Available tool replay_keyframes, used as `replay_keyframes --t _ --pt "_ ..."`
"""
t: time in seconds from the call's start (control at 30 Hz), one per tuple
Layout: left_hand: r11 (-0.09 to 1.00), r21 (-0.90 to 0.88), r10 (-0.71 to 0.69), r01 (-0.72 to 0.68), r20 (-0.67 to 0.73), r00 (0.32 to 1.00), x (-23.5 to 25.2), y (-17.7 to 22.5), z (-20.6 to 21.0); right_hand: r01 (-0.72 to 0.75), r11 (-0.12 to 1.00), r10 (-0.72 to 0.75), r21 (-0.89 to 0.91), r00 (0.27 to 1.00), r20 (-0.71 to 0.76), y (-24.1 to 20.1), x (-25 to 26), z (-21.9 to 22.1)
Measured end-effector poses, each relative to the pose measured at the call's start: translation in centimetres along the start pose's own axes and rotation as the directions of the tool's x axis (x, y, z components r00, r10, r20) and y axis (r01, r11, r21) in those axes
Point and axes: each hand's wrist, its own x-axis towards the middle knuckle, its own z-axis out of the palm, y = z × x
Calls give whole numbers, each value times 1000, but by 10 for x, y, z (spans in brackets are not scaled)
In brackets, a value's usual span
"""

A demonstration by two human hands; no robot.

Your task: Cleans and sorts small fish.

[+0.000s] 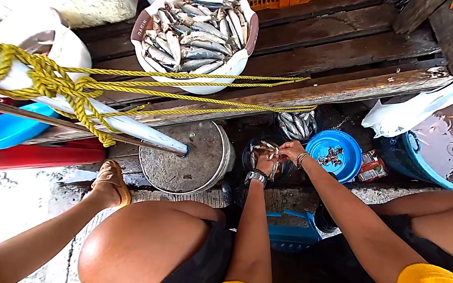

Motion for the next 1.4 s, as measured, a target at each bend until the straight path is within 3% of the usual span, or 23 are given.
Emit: replay_keyframes --t 0.1,0.3,0.47,0.63,0.73,0.87,1.07,1.2,1.4 --pt "997 66 46 -47 12 999 3 -5 0 35 998 -36 -52 999 -30 10 5 1" --pt "997 -54 46 -54 -129 991 4 -13 13 119 986 -128 -114 988 -80 18 5 7" --pt "990 -139 -11 -15 -183 983 3 -15 12 154 984 -153 -93 988 14 21 1 10" --pt "973 -217 -137 83 -246 960 12 -28 -6 45 989 -26 -140 990 137 12 -4 6" --pt "944 -308 -200 117 -256 946 15 -32 -7 126 968 -86 -217 979 182 20 3 2" --pt "901 -390 -295 189 -232 927 14 -27 -1 361 871 -298 -333 928 225 46 17 12" --pt "890 -411 -331 198 -283 900 36 -56 -3 551 599 -373 -581 834 407 53 16 31" --pt "891 -387 -359 240 -273 893 41 -65 -8 519 572 -231 -635 845 482 50 10 34" --pt "761 -627 -430 166 -296 853 44 -62 -10 308 560 84 -769 902 422 58 13 16"
